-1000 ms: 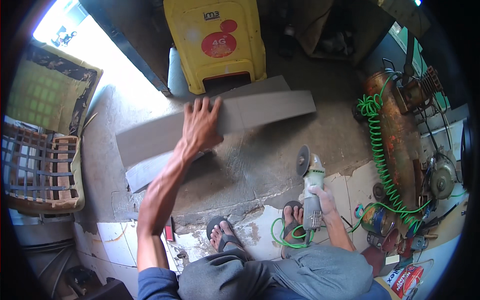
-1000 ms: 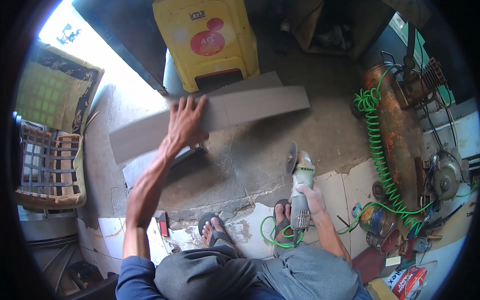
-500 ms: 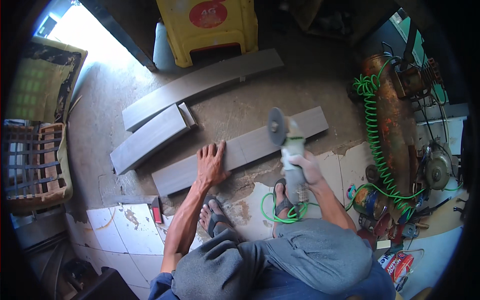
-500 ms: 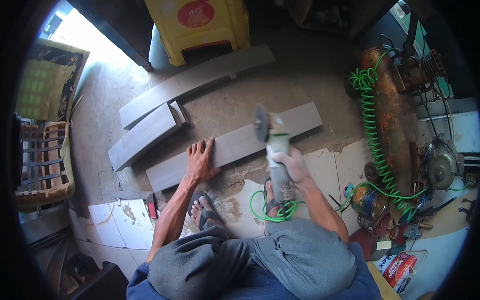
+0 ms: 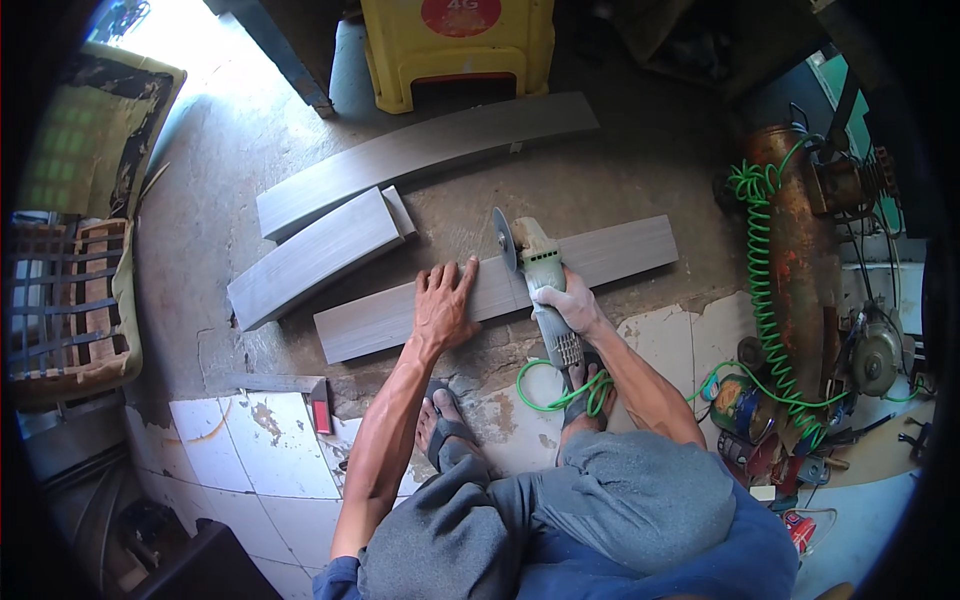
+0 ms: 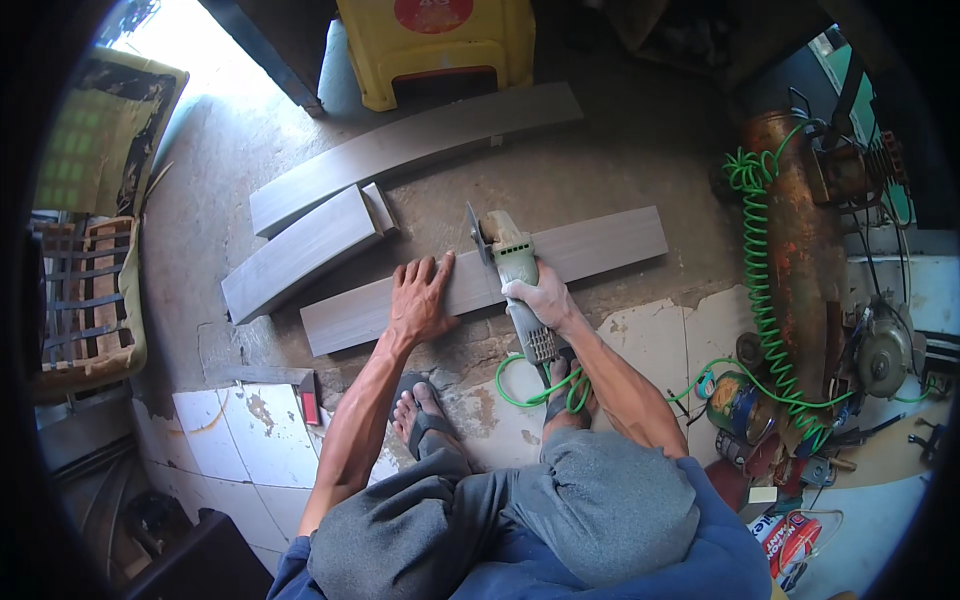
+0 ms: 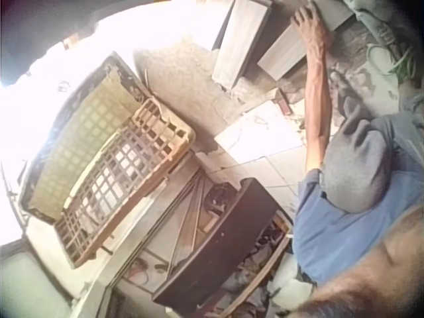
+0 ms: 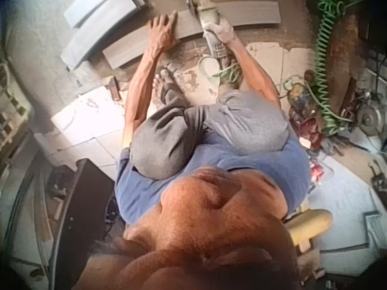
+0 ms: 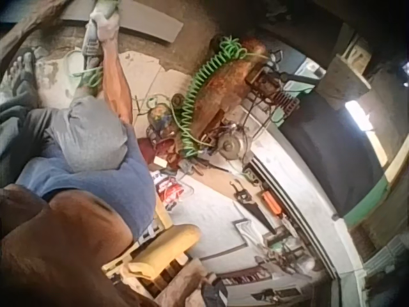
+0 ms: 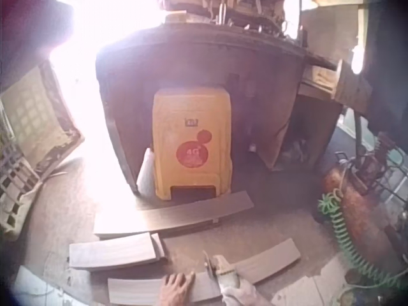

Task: The person measures and marks metal pieces using a square and chalk, and then uses a hand-held angle grinder to cut the metal pieces.

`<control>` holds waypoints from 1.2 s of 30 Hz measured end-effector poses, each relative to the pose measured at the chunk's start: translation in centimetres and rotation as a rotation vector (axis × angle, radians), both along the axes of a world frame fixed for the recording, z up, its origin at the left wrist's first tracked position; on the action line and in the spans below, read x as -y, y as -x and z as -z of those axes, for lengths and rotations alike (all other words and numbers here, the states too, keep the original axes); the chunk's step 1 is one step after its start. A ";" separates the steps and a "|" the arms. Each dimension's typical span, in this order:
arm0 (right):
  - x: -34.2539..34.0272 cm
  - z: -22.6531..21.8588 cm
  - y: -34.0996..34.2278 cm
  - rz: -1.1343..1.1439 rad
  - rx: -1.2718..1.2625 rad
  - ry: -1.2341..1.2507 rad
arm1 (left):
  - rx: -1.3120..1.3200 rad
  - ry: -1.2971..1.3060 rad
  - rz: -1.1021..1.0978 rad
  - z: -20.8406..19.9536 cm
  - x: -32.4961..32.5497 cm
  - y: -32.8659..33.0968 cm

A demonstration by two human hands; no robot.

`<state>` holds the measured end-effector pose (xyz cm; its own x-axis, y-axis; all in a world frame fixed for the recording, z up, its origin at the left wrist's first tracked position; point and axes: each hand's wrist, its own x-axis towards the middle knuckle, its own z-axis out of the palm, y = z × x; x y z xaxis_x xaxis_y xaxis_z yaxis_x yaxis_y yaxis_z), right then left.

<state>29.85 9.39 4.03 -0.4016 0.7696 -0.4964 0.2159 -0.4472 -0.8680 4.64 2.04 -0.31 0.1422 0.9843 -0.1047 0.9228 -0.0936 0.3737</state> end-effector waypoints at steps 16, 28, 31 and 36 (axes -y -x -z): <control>-0.2 0.8 0.4 0.040 -0.050 0.067 | -0.013 0.034 0.016 -0.1 -0.3 0.2; -0.5 1.3 0.4 0.017 -0.019 0.030 | -0.021 0.039 0.008 -0.3 -0.1 0.0; -0.5 1.4 0.3 0.016 -0.008 0.030 | -0.012 0.030 0.011 -0.3 0.0 -0.1; -0.5 1.0 0.4 0.008 0.003 0.041 | -0.017 0.036 0.010 -0.4 0.0 -0.1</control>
